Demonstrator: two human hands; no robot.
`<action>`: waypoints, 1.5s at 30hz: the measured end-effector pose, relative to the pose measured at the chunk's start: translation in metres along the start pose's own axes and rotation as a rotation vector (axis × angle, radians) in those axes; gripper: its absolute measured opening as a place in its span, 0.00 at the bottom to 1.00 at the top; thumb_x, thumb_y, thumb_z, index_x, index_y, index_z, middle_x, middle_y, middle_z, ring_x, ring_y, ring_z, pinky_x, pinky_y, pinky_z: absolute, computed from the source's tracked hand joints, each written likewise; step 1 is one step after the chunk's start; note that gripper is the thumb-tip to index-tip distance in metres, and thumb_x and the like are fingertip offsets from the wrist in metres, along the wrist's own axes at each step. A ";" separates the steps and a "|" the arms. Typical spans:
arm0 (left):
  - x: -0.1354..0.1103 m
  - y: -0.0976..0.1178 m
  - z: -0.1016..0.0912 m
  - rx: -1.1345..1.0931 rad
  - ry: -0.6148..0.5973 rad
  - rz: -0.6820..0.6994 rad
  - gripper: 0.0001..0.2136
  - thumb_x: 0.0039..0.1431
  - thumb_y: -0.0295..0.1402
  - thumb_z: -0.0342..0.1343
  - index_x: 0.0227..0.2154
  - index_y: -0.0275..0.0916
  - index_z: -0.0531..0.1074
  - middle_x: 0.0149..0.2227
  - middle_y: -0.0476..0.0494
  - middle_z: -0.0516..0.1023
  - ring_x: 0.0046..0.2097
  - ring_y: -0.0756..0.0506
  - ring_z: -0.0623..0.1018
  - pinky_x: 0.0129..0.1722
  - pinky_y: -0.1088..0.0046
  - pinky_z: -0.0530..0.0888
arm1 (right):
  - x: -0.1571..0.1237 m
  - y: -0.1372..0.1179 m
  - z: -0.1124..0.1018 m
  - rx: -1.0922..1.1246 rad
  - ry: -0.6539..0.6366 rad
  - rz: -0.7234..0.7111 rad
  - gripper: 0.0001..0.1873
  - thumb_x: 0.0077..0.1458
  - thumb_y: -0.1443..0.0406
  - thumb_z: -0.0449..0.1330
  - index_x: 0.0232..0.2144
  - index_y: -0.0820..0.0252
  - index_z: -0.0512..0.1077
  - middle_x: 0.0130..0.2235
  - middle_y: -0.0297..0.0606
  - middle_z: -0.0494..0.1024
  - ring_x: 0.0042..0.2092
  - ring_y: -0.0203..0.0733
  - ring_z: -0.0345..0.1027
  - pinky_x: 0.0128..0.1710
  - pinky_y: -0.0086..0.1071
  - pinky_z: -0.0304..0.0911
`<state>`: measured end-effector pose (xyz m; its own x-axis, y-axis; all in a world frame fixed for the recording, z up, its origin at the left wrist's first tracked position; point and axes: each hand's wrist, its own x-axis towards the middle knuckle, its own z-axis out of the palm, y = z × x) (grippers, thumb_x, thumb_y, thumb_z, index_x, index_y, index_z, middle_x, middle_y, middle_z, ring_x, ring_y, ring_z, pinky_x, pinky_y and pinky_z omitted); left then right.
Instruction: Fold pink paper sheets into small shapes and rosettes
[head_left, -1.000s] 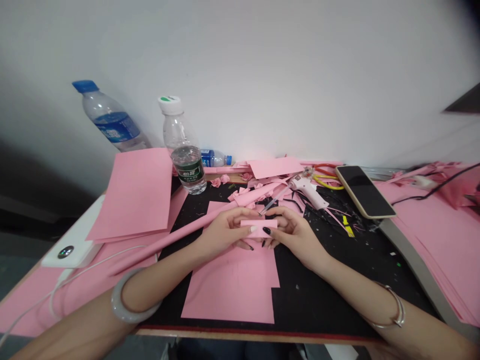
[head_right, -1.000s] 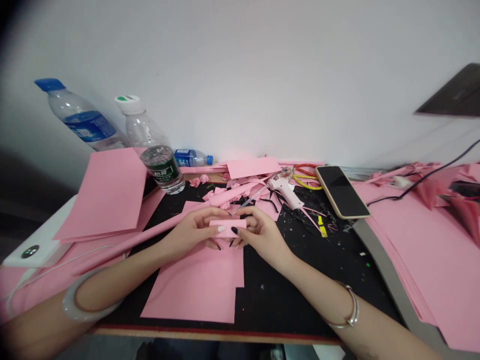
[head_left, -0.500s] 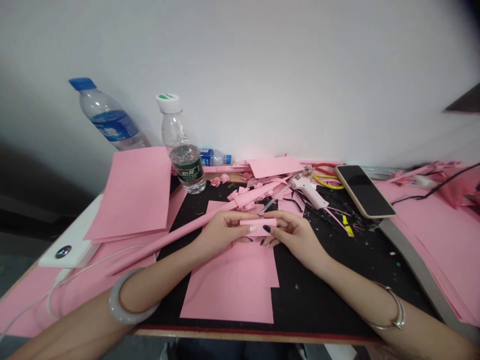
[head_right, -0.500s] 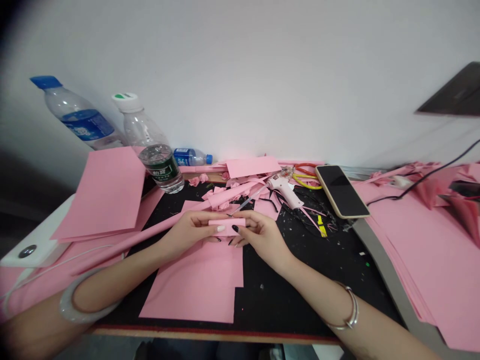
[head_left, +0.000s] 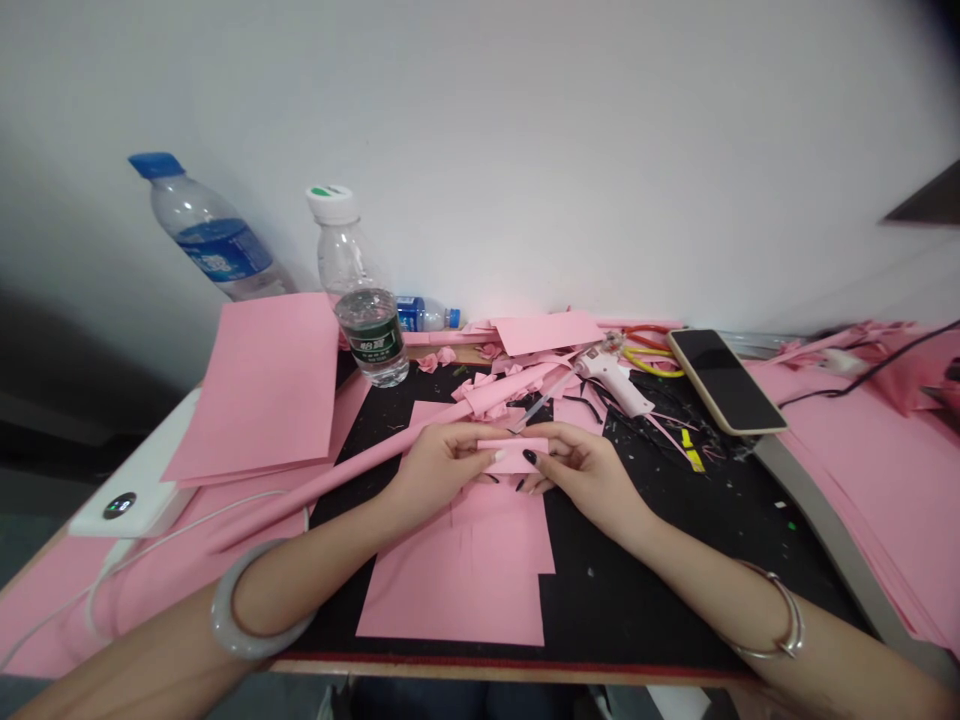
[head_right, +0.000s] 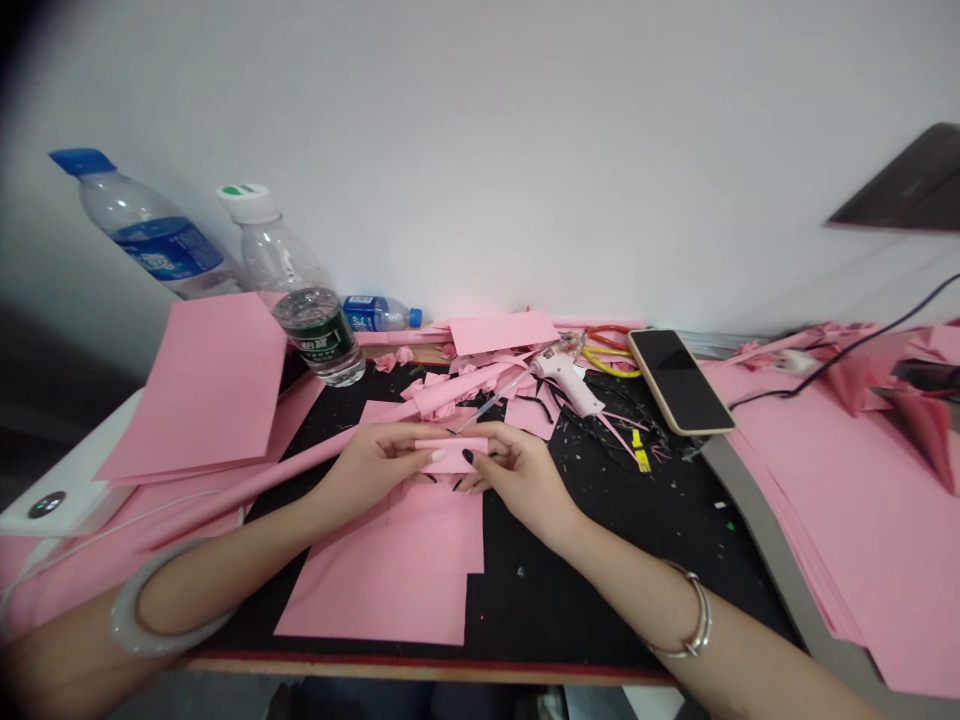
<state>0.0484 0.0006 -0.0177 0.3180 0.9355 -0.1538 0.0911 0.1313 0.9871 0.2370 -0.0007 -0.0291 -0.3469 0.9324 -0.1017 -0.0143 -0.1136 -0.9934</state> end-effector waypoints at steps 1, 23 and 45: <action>0.000 0.000 0.000 0.000 0.005 0.004 0.14 0.52 0.25 0.55 0.42 0.38 0.76 0.40 0.42 0.80 0.35 0.47 0.78 0.34 0.72 0.76 | 0.000 0.000 0.000 0.002 -0.001 -0.012 0.13 0.49 0.65 0.61 0.40 0.60 0.70 0.25 0.32 0.76 0.27 0.38 0.75 0.27 0.29 0.72; 0.005 -0.002 -0.001 -0.233 0.026 -0.095 0.12 0.51 0.29 0.59 0.41 0.37 0.75 0.43 0.42 0.78 0.41 0.46 0.77 0.39 0.69 0.76 | 0.002 -0.002 -0.003 0.056 0.073 0.012 0.14 0.47 0.66 0.63 0.39 0.61 0.74 0.28 0.34 0.78 0.27 0.36 0.75 0.29 0.30 0.74; 0.005 -0.003 -0.002 -0.231 0.022 -0.104 0.11 0.51 0.26 0.58 0.39 0.36 0.75 0.39 0.44 0.80 0.36 0.49 0.78 0.38 0.72 0.76 | 0.002 -0.001 -0.004 0.068 0.065 0.007 0.15 0.45 0.66 0.64 0.39 0.61 0.74 0.27 0.34 0.78 0.26 0.37 0.75 0.29 0.30 0.74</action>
<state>0.0480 0.0053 -0.0215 0.2973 0.9198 -0.2562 -0.0964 0.2958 0.9504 0.2396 0.0024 -0.0281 -0.2857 0.9516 -0.1136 -0.0769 -0.1409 -0.9870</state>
